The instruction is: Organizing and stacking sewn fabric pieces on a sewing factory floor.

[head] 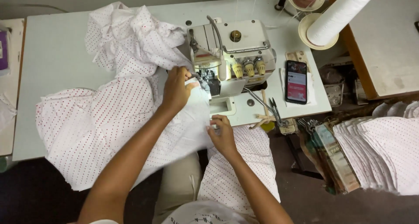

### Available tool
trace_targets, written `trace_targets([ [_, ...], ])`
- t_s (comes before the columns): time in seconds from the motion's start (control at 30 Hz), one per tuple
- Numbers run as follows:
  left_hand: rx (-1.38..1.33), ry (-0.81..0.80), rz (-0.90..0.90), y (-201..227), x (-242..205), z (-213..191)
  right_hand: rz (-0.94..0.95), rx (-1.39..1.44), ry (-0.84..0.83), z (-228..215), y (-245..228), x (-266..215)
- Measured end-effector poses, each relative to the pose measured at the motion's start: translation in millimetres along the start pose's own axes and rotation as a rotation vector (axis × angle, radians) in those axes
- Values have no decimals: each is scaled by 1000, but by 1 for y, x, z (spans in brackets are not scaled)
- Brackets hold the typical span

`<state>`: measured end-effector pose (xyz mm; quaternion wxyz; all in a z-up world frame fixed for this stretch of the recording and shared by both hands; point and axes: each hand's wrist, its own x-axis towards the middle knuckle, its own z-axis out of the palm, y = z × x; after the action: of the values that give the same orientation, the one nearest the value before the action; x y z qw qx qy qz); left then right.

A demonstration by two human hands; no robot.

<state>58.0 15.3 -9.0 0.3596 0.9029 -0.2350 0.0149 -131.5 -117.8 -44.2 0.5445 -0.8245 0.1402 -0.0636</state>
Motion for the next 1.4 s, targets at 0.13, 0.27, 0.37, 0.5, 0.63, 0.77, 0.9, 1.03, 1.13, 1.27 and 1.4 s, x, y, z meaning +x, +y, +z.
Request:
trace_targets([
  [0.13, 8, -104, -111, 7, -9, -7, -66, 29, -36, 15, 38, 20],
  [0.27, -97, -42, -3, 33, -35, -47, -79, 58, -84, 8, 27, 0],
  [0.37, -133, 95, 116, 98, -71, -127, -145, 187, -169, -25, -5, -26],
  [0.5, -128, 322, 330, 163, -138, -224, -377, 307, -324, -108, -95, -59],
  [0.63, -331, 362, 79, 137, -146, -211, -450, 190, -260, -135, -137, -65],
  [0.77, -656, 343, -54, 111, -157, -187, -512, -16, -314, -147, -137, -57],
  [0.9, -638, 363, -154, 112, -163, -179, -595, -98, -269, -155, -144, -55],
  [1.03, -694, 354, -133, 109, -165, -172, -545, -81, -251, -162, -132, -60],
  [1.13, -731, 298, -187, 104, -169, -167, -551, -93, -210, -165, -140, -65],
  [1.27, -805, 286, -170, 96, -171, -159, -523, -102, -222, -163, -145, -65],
  [1.4, -782, 304, -108, 91, -182, -161, -556, -167, -251, -172, -154, -83],
])
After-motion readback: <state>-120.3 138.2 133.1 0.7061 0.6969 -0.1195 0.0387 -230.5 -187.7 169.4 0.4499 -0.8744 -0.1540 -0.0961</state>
